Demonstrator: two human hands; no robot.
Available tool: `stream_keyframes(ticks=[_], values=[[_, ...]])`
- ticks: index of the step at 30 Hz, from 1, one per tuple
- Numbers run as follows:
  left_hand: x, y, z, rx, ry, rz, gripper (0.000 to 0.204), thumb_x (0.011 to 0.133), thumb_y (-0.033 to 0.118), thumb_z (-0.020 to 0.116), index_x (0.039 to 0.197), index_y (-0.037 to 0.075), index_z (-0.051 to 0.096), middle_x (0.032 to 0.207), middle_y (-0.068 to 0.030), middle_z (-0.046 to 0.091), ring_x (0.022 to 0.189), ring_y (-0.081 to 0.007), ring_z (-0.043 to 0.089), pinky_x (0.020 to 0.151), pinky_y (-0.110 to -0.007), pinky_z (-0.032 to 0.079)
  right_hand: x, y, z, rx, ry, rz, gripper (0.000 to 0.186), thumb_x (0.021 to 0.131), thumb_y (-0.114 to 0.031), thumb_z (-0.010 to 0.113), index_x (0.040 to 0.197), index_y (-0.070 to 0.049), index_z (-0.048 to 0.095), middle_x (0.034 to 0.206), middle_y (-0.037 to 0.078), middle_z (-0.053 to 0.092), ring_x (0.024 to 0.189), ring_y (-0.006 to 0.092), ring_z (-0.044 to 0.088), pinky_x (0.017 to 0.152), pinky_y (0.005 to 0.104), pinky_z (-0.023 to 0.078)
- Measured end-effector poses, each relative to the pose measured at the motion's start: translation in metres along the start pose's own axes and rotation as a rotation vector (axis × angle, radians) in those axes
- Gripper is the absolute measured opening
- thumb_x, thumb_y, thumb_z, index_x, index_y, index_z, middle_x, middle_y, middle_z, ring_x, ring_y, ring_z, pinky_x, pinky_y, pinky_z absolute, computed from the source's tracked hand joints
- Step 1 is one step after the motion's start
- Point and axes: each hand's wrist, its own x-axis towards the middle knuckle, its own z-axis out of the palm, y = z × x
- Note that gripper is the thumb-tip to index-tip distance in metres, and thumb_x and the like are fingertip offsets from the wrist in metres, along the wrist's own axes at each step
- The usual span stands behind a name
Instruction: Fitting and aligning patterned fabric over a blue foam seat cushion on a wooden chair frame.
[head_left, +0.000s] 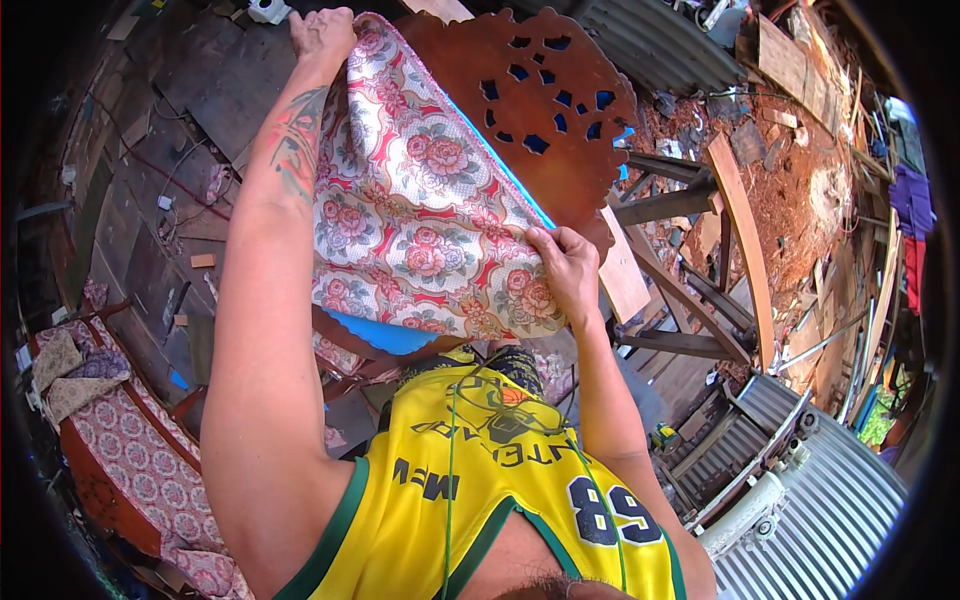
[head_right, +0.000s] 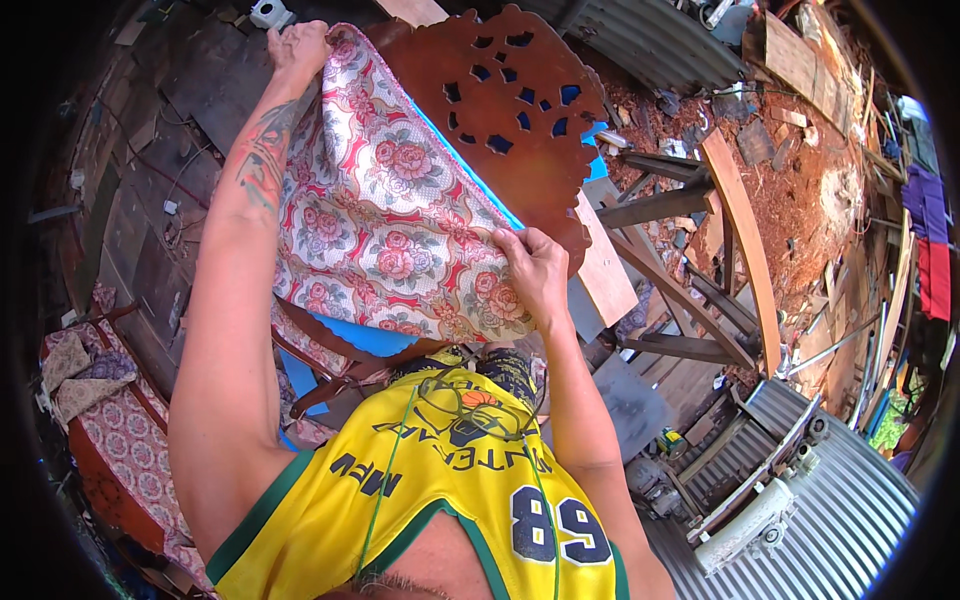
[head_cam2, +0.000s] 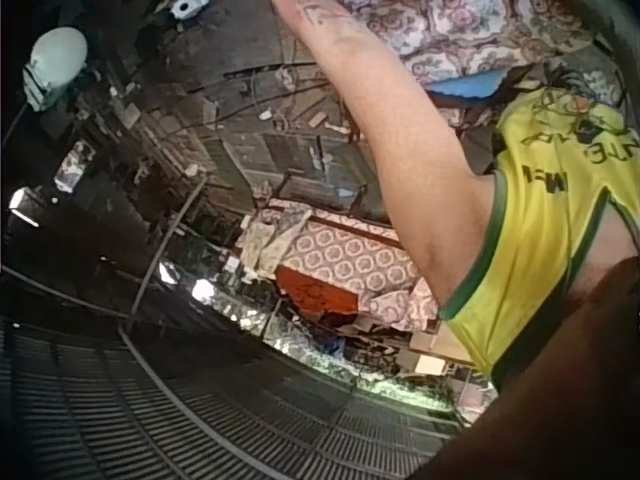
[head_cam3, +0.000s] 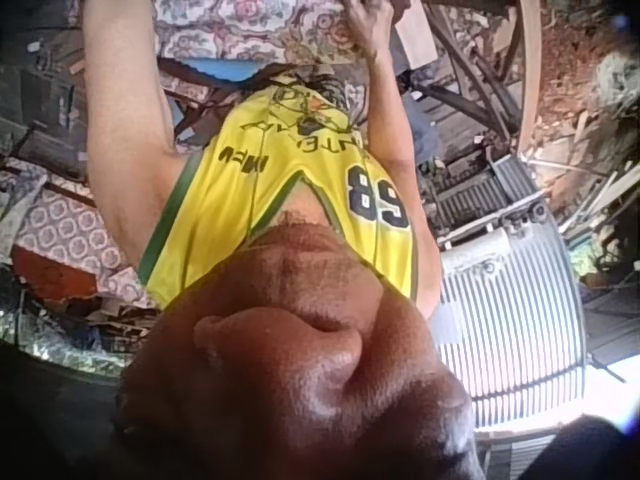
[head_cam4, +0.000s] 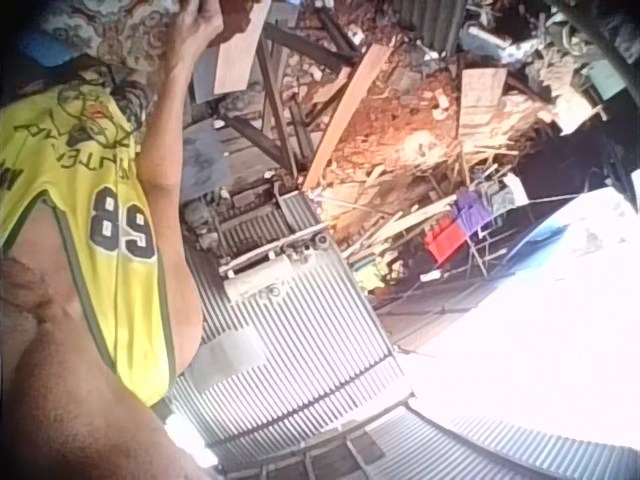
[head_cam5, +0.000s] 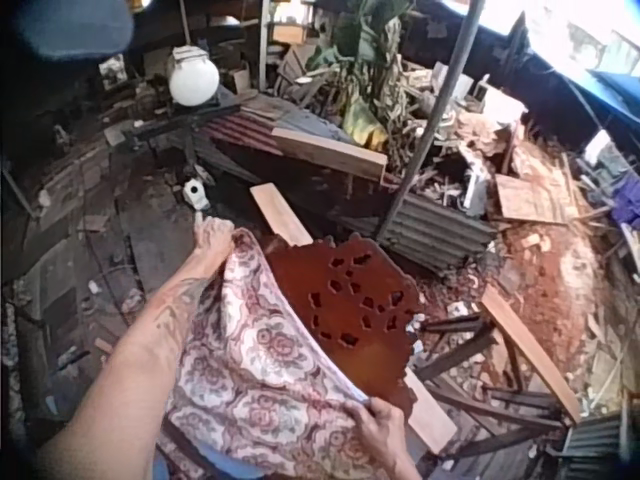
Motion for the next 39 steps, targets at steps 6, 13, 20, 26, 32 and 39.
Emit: stream_keyframes(ticks=[6, 13, 20, 26, 32, 39], values=[[-0.003, -0.005, 0.014, -0.283, -0.001, -0.307, 0.031, 0.085, 0.029, 0.058, 0.11, 0.029, 0.075, 0.105, -0.0123, 0.074, 0.101, -0.0293, 0.07, 0.09, -0.044, 0.042, -0.001, -0.002, -0.005, 0.109, -0.05, 0.067, 0.03, 0.092, -0.026, 0.071, 0.091, 0.003, 0.074, 0.073, 0.005, 0.069, 0.067, 0.0078, 0.057, 0.063, 0.028, 0.048], [-0.005, 0.014, 0.035, -0.177, 0.475, -0.27, 0.009, 0.08, 0.012, 0.066, 0.081, 0.008, 0.059, 0.093, -0.0104, 0.067, 0.089, -0.0265, 0.063, 0.076, -0.042, 0.045, 0.003, 0.012, -0.005, 0.152, -0.044, 0.076, 0.03, 0.093, -0.025, 0.071, 0.09, 0.005, 0.073, 0.073, 0.003, 0.068, 0.068, 0.0063, 0.055, 0.062, 0.0252, 0.046], [-0.043, 0.012, 0.026, -0.22, 0.08, -0.254, 0.031, 0.085, 0.022, 0.06, 0.113, 0.021, 0.073, 0.108, -0.0109, 0.072, 0.107, -0.0283, 0.066, 0.101, -0.054, 0.036, 0.005, 0.007, 0.002, 0.23, -0.074, 0.113, 0.03, 0.092, -0.026, 0.072, 0.087, 0.003, 0.073, 0.072, 0.0, 0.066, 0.067, 0.0048, 0.054, 0.061, 0.024, 0.044], [-0.168, 0.085, -0.076, -0.765, 0.63, 0.566, 0.021, 0.091, 0.011, 0.059, 0.109, 0.01, 0.069, 0.115, -0.008, 0.068, 0.116, -0.0269, 0.061, 0.105, -0.046, 0.041, 0.006, 0.014, -0.003, 0.205, -0.056, 0.11, 0.033, 0.092, -0.03, 0.072, 0.087, 0.003, 0.073, 0.072, 0.0, 0.065, 0.067, 0.005, 0.052, 0.06, 0.024, 0.043], [-0.21, 0.105, -0.08, -0.78, 0.364, 0.565, 0.03, 0.095, 0.022, 0.059, 0.124, 0.016, 0.063, 0.13, -0.0069, 0.061, 0.126, -0.0278, 0.054, 0.115, -0.047, 0.033, 0.007, 0.018, -0.002, 0.215, -0.087, 0.077, 0.033, 0.093, -0.03, 0.071, 0.087, 0.003, 0.073, 0.073, -0.001, 0.065, 0.068, 0.0052, 0.053, 0.061, 0.0235, 0.043], [-0.203, 0.105, -0.077, -0.79, 0.358, 0.537, 0.033, 0.096, 0.023, 0.058, 0.128, 0.016, 0.061, 0.135, -0.0079, 0.058, 0.13, -0.0299, 0.051, 0.113, -0.046, 0.036, -0.003, -0.001, -0.008, 0.266, -0.1, 0.026, 0.028, 0.094, -0.025, 0.071, 0.09, 0.002, 0.072, 0.078, 0.0, 0.068, 0.071, 0.0047, 0.055, 0.065, 0.0227, 0.045]])
